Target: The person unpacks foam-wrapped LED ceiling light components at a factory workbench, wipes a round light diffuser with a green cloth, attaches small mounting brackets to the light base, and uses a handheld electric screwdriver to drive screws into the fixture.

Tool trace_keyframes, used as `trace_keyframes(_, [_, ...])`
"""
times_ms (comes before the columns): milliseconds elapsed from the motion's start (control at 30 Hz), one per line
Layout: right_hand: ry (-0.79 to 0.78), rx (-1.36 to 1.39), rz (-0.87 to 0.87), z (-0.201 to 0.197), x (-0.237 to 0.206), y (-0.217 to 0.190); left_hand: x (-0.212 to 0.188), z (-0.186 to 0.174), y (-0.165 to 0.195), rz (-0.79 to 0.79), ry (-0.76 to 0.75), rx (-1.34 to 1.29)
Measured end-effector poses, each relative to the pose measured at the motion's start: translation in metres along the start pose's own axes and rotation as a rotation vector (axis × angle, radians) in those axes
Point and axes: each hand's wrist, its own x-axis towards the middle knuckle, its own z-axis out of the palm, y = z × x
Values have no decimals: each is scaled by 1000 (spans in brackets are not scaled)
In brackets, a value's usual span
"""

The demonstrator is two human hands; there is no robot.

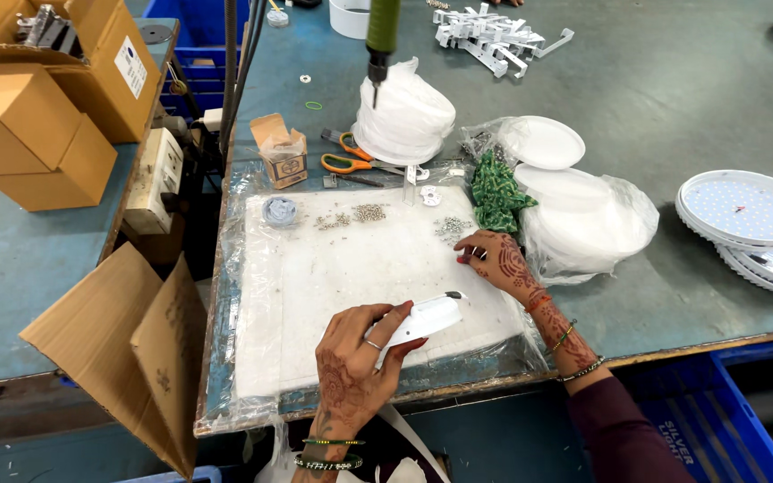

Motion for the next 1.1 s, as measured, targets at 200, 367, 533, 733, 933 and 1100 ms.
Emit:
trace_keyframes(200, [16, -121, -139, -2, 0, 2, 0, 8, -3, 36, 26, 29])
trace_keyframes(367, [-43, -201, -84, -5, 12, 2, -2, 10, -4, 52, 36, 16])
trace_keyframes(533, [-103, -165, -46, -10, 16, 3, -4, 12, -6, 66, 27, 10])
trace_keyframes(733, [-46, -345, -180, -19, 11, -26, -4, 12, -4, 53, 19, 8])
trace_keyframes(933, [157, 216, -351, -51, -28, -108, 3, 4, -1, 59, 44, -13])
trace_keyframes(1100, [40, 152, -631, -54, -63, -167, 7, -3, 5, 94, 73, -56])
